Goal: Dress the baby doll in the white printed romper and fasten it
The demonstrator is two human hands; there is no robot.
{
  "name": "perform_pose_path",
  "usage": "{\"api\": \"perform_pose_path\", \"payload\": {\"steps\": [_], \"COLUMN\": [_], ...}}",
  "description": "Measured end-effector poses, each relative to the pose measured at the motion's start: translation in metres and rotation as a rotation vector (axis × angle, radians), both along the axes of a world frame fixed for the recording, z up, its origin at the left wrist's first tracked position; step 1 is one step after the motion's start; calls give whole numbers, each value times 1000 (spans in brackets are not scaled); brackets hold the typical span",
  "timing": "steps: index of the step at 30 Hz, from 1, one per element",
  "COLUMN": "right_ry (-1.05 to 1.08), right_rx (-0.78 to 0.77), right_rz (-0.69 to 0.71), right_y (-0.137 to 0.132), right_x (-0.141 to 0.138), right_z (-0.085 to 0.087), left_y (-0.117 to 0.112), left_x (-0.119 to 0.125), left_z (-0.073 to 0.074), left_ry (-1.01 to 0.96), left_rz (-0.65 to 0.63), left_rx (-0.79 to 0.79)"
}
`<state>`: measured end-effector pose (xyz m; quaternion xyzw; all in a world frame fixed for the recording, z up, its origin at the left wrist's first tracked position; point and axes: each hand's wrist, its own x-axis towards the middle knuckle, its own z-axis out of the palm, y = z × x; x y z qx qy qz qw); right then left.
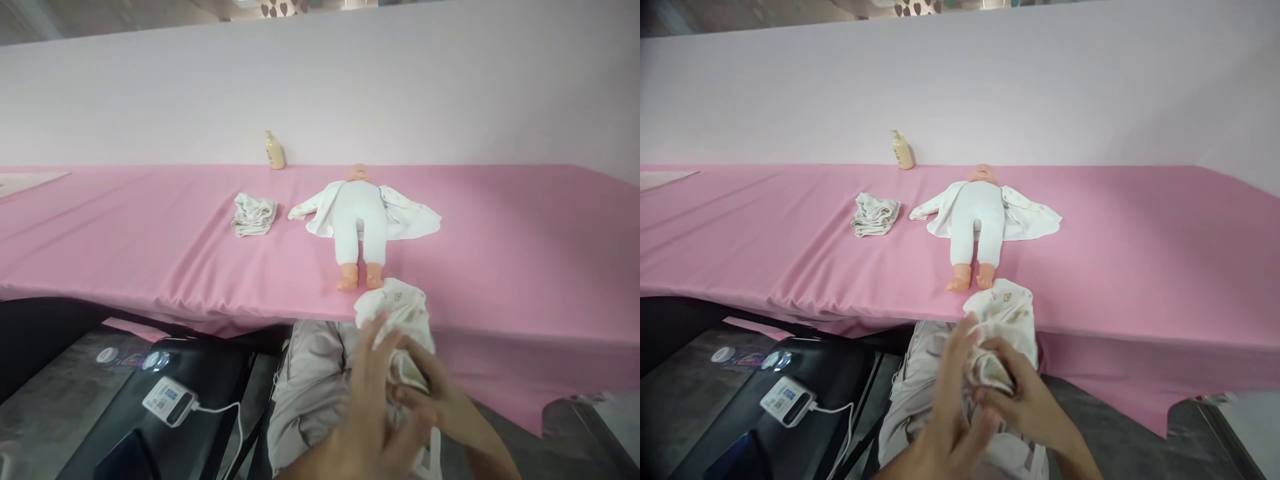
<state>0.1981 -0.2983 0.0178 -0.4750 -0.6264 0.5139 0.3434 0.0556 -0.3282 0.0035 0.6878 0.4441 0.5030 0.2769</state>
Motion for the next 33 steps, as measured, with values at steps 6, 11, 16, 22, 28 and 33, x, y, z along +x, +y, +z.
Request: {"api": "perform_pose_path", "payload": {"steps": [6,11,16,22,28,33], "right_ry": [413,309,-221,-335,-313,-509], "right_rx": [-272,-131,462,836,907,1095], "right_rz": [191,181,-199,-422,-544,-605], "right_y": [-9,-18,-13,-1,9,26], "right_x": [-3,3,11,2,-25,-16], "right_z": [11,26,37,44,58,60], "left_y": [-3,7,25,21,22,19], "left_x": [-21,-29,-52,-76,-29,-23], "left_z": [-6,-2,6,39,22,17], "left_ry": [19,13,43,-122,251,41], "left_rz": [-52,74,188,-262,-130,-365], "left_rx": [102,9,-104,-37,42,-118]}}
